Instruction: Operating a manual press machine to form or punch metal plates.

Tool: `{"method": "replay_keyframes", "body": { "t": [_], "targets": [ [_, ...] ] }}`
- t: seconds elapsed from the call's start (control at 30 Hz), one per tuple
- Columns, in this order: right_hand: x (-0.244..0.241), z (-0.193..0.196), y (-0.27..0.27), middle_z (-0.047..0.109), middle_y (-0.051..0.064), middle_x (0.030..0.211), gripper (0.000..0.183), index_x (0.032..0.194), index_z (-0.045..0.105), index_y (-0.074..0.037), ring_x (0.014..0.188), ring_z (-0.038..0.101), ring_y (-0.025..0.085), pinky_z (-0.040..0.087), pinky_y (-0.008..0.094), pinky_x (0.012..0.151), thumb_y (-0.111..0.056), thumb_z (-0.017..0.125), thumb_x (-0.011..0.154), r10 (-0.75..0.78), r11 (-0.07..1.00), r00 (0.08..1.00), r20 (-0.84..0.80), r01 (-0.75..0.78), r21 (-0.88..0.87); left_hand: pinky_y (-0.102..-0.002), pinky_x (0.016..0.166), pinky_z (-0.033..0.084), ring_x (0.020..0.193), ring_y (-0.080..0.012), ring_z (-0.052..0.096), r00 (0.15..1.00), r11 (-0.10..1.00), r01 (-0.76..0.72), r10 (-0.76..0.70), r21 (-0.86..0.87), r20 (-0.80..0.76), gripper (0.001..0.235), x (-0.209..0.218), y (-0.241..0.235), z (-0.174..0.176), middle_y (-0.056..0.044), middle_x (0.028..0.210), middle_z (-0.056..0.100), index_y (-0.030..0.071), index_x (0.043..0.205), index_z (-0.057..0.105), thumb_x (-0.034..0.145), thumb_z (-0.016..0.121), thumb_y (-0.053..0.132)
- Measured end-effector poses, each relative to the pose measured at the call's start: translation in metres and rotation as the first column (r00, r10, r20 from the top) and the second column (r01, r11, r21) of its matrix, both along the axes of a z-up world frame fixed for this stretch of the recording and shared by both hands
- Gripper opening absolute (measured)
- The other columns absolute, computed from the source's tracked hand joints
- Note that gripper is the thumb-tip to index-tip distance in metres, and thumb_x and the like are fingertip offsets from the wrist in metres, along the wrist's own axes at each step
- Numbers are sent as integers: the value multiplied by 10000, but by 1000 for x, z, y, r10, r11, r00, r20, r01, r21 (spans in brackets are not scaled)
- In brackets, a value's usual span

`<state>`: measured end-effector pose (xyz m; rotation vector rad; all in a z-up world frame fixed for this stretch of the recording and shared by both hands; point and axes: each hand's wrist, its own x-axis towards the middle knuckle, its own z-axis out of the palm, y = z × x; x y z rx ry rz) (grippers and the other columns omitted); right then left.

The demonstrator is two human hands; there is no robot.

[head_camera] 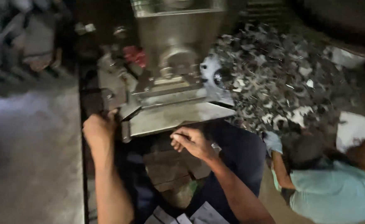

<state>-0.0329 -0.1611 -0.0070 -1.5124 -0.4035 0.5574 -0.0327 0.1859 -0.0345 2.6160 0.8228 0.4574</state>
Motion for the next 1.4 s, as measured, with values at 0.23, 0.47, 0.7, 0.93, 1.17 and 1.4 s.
{"method": "replay_keyframes", "body": {
  "t": [0.23, 0.47, 0.7, 0.93, 1.17, 1.4],
  "targets": [
    [10, 45, 24, 746, 107, 903, 256, 1126, 695, 51, 753, 709, 135, 599, 280, 662, -166, 595, 1036, 120, 987, 993, 9, -118, -109, -545, 707, 563, 778, -487, 694, 999, 997, -52, 52, -63, 1, 508, -1, -24, 47, -293, 811, 701, -25, 785, 712, 922, 742, 463],
    [20, 13, 28, 747, 139, 903, 402, 1142, 671, 53, 747, 737, 186, 633, 328, 651, -294, 477, 1081, 192, 980, 978, -81, -195, -34, -454, 570, 503, 645, -369, 642, 943, 989, 95, -51, -118, 330, 286, -24, -63, 116, -220, 761, 658, -27, 906, 645, 954, 732, 241],
    [-13, 46, 57, 730, 157, 751, 603, 1153, 618, -21, 596, 727, 263, 603, 372, 503, -544, 401, 947, 34, 964, 858, -512, 107, 243, -267, 454, 301, 540, -33, 394, 853, 435, 454, 40, -777, 521, 342, 12, -140, 38, 52, 622, 489, 26, 742, 564, 985, 764, 162],
    [34, 44, 53, 449, 9, 479, 389, 1032, 571, -92, 278, 350, 121, 260, 285, 253, -473, 593, 959, -307, 942, 808, -502, 333, -39, -256, 420, 331, 466, -40, 456, 877, 226, 413, 163, -882, 453, 365, 37, -145, 40, 29, 577, 556, 53, 709, 602, 979, 728, 264],
    [62, 43, 66, 526, 49, 489, 401, 926, 619, -47, 276, 371, 125, 255, 271, 256, -445, 613, 966, -310, 949, 831, -461, 243, -200, -266, 481, 425, 527, -57, 550, 904, 357, 367, 81, -859, 420, 339, 35, -130, 42, -3, 619, 645, 25, 845, 679, 963, 702, 343],
    [60, 48, 70, 584, 34, 566, 374, 940, 628, -71, 300, 384, 115, 256, 257, 269, -444, 619, 962, -327, 943, 831, -450, 256, -214, -283, 544, 488, 595, -70, 621, 891, 500, 391, 7, -773, 455, 330, 33, -129, 33, -12, 660, 694, 14, 919, 696, 929, 727, 342]
  ]
}}
